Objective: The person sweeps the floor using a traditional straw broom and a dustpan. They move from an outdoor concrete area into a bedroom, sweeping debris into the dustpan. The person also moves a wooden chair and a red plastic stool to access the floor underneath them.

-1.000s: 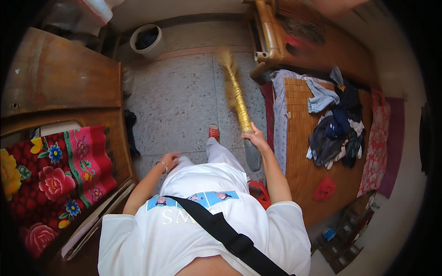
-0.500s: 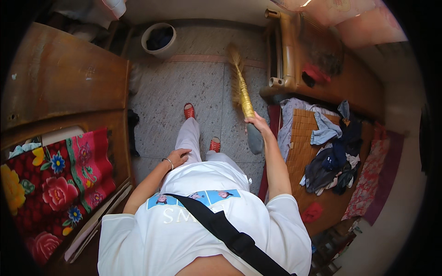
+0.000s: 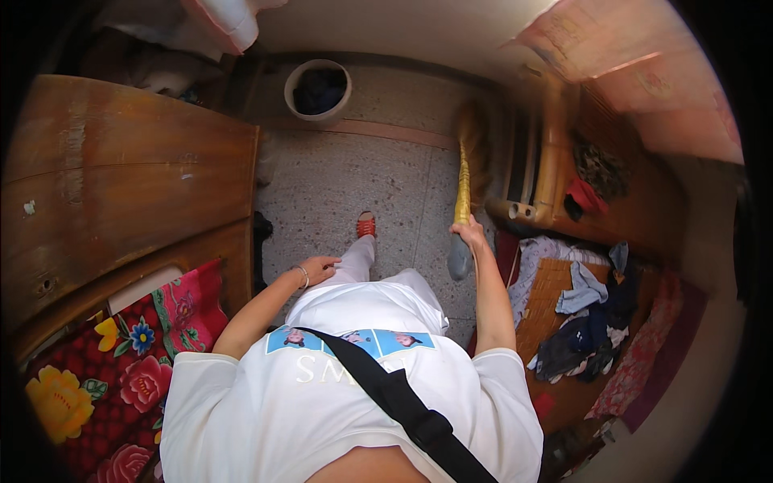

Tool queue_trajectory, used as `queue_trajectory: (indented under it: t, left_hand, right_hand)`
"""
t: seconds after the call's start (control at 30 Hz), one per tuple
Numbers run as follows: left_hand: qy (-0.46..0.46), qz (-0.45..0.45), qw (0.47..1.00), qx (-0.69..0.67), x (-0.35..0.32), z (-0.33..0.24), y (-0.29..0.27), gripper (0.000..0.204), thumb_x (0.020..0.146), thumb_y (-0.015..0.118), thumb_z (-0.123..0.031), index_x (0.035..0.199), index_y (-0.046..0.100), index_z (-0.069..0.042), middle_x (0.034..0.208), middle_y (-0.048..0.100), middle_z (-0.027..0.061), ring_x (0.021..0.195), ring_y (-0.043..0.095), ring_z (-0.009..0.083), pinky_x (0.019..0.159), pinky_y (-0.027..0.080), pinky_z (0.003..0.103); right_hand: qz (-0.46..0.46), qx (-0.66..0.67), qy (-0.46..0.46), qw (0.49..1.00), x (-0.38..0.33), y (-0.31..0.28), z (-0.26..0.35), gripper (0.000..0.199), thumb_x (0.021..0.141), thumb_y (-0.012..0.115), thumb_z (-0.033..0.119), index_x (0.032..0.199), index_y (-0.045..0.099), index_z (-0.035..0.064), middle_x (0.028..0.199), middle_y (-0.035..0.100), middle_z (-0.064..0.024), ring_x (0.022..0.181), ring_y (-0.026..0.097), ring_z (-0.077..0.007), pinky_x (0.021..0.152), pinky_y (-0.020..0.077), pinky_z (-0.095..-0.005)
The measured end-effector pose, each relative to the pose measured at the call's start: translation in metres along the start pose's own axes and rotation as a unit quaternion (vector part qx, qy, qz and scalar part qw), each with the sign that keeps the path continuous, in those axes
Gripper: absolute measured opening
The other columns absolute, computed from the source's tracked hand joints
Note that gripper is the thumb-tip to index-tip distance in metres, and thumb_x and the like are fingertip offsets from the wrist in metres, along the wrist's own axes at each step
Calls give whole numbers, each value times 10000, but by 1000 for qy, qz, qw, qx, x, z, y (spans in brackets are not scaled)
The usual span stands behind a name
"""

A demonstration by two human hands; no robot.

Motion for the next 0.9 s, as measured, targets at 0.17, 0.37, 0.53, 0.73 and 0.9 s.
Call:
queue_trajectory:
  t: [0.17,0.37,0.53,0.73,0.9]
  left_hand:
    - [-11,0,1000,5,24,5,-27,429,787,512,-192,1209,483,-122,1106,563,143,1000,547,258,901,404,319]
    - [-31,-7,999,32,51,-18,-57,441,768,513,-167,1206,485,-124,1118,555,148,1017,540,269,905,405,332]
    - [-35,-28,999,-5,73,-35,-84,449,756,505,-147,1204,487,-127,1105,561,154,1019,537,280,911,401,332]
    - [-58,-121,991,-12,81,-48,-124,400,762,463,-134,1156,529,-114,1087,569,158,1006,543,281,902,406,331]
    - [-127,-227,957,-129,86,-64,-158,368,777,440,-144,1123,553,-98,1097,567,145,1002,543,275,892,404,334]
  right_hand:
    - [57,-99,-53,992,-23,-24,13,792,551,673,126,1286,386,60,975,576,-78,864,542,-156,757,421,-243]
    - [33,-217,-111,969,-22,-59,90,836,561,658,114,1323,317,72,1021,578,-131,925,554,-196,793,417,-255]
    - [43,-272,-50,960,46,-50,127,861,569,666,160,1334,282,74,1075,557,-211,1004,545,-293,840,421,-308]
    - [166,-341,-97,920,64,-96,152,887,529,690,152,1320,305,40,1102,548,-204,1038,531,-275,875,399,-282]
    - [171,-330,-122,920,62,-140,222,848,547,641,119,1321,303,43,1032,573,-192,982,557,-274,849,411,-289]
Point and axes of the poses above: each hand's wrist, its own x-axis towards the middle knuckle, its own y-axis out of the palm, z = x × y, the point moved 9 cm from there along x, towards the middle knuckle
